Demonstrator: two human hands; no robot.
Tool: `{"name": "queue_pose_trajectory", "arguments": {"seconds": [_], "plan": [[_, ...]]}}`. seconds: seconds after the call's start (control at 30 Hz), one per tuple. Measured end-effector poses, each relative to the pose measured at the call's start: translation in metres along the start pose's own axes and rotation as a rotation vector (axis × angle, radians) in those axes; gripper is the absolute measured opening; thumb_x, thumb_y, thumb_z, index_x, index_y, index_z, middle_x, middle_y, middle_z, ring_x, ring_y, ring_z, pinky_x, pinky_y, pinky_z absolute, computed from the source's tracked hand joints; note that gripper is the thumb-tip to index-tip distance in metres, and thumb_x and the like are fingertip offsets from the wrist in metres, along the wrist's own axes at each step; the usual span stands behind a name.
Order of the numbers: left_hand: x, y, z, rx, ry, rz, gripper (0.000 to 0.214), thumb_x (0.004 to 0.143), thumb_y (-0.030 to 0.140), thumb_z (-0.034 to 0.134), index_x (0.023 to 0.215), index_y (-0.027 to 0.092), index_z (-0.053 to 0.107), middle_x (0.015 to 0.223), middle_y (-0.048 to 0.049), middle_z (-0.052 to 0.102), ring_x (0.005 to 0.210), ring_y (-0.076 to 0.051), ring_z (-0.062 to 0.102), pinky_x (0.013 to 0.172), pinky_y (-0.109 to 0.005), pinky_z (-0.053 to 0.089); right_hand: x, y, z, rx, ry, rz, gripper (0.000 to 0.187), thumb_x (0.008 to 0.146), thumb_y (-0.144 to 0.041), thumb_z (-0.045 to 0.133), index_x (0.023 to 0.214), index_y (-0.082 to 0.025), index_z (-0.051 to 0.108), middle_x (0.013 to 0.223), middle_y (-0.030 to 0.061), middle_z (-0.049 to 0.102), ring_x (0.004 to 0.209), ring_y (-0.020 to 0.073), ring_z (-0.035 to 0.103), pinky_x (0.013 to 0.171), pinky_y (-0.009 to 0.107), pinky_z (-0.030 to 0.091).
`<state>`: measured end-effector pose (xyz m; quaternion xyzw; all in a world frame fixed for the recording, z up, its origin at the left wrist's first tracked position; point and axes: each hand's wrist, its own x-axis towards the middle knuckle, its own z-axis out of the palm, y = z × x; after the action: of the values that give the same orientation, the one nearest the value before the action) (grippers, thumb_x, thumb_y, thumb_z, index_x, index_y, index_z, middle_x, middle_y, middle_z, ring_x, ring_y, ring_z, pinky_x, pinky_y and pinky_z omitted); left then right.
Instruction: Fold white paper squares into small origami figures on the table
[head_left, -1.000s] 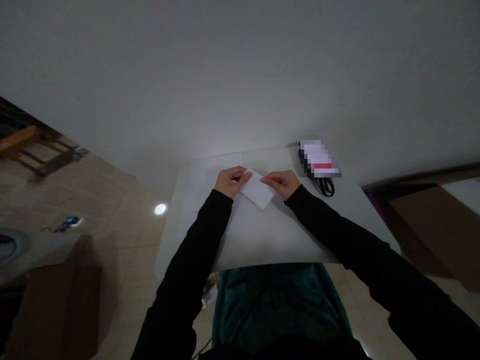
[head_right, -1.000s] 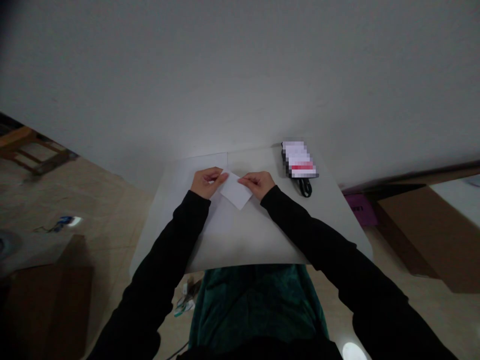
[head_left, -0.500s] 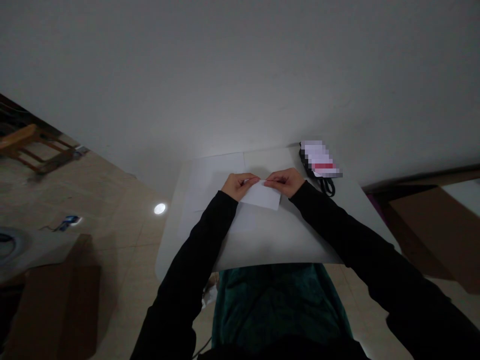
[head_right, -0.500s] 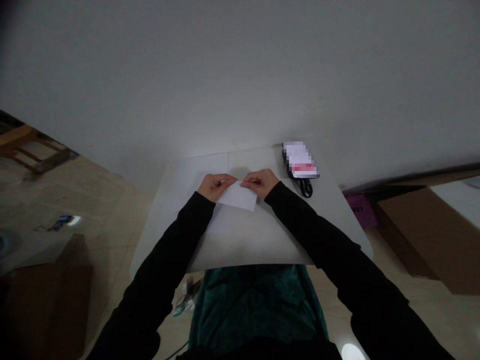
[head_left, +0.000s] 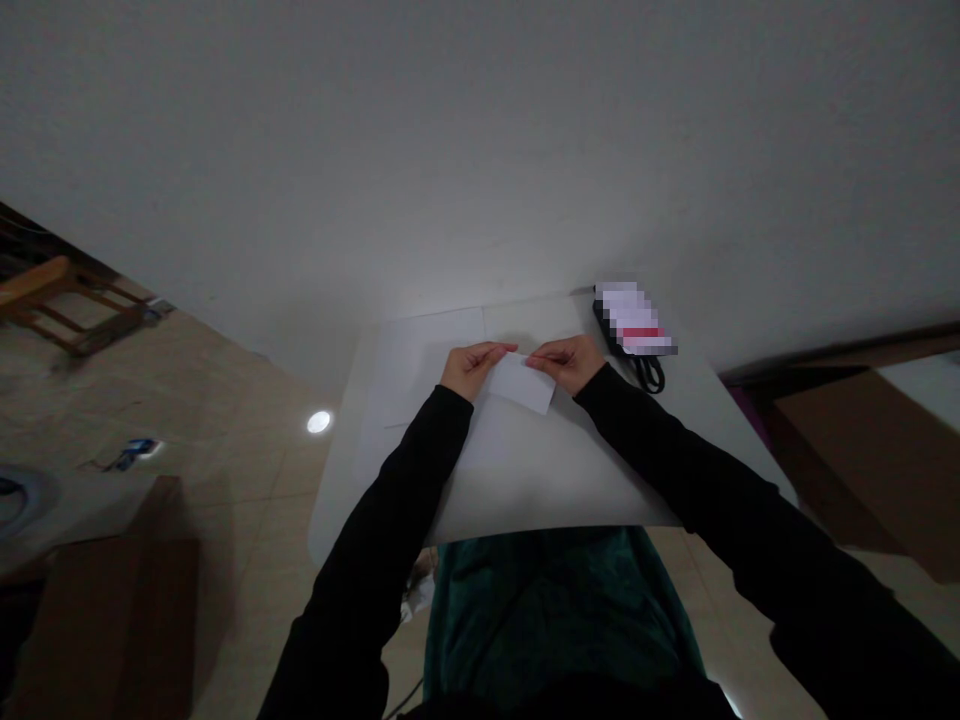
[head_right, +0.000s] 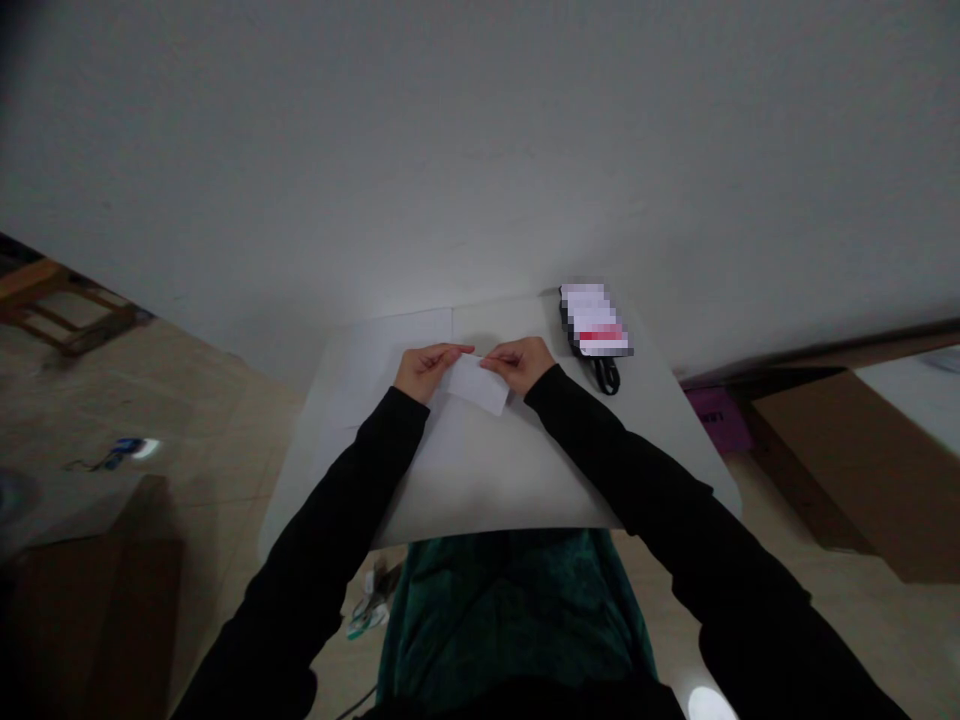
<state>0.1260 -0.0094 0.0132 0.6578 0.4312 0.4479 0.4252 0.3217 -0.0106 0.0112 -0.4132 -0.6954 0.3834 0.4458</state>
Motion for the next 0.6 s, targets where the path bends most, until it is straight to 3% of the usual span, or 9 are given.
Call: {"name": "queue_pose_trajectory", "arguments": {"seconds": [0.17,0.33,0.5,0.6], "plan": [[-0.001,-0.003,0.004,-0.151,0.149,-0.063,0.037,0.072,0.047,0.07,0.09,0.015,0.075,0.084,-0.0078,0.075,0.073,-0.019,0.068,0.069,-0.031,0.054,-0.003,-0.001,0.007,0.005,0.05,0.008,0.026,0.071,-0.041,0.065,0.066,-0.017,0.072,0.065,0.0044,0.072,0.059,0.0173,0.065,0.057,0.028,0.049],[-0.001,-0.002,0.0,-0.142,0.143,-0.063,0.042,0.073,0.053,0.067,0.088,0.014,0.074,0.081,-0.0086,0.074,0.07,-0.019,0.068,0.064,-0.031,0.055,-0.005,0.0,0.012,0.057,0.094,0.056,0.024,0.069,-0.041,0.068,0.067,-0.018,0.072,0.066,0.0043,0.072,0.059,0.0177,0.065,0.057,0.029,0.049],[0.003,-0.005,-0.002,-0.239,0.123,-0.185,0.072,0.056,0.048,0.081,0.117,0.016,0.061,0.082,-0.005,0.072,0.068,-0.015,0.067,0.063,-0.029,0.056,-0.001,0.009,0.013,0.32,0.3,0.245,0.035,0.058,-0.048,0.075,0.07,-0.017,0.07,0.061,0.002,0.069,0.052,0.014,0.06,0.052,0.028,0.05],[0.005,-0.015,0.004,-0.312,0.114,-0.283,0.063,0.051,0.047,0.083,0.102,0.013,0.065,0.077,-0.0035,0.071,0.063,-0.013,0.064,0.061,-0.027,0.055,-0.001,0.009,0.02,0.513,0.365,0.349,0.041,0.048,-0.049,0.081,0.069,-0.017,0.066,0.057,-0.0016,0.066,0.048,0.0104,0.058,0.049,0.025,0.05]]}}
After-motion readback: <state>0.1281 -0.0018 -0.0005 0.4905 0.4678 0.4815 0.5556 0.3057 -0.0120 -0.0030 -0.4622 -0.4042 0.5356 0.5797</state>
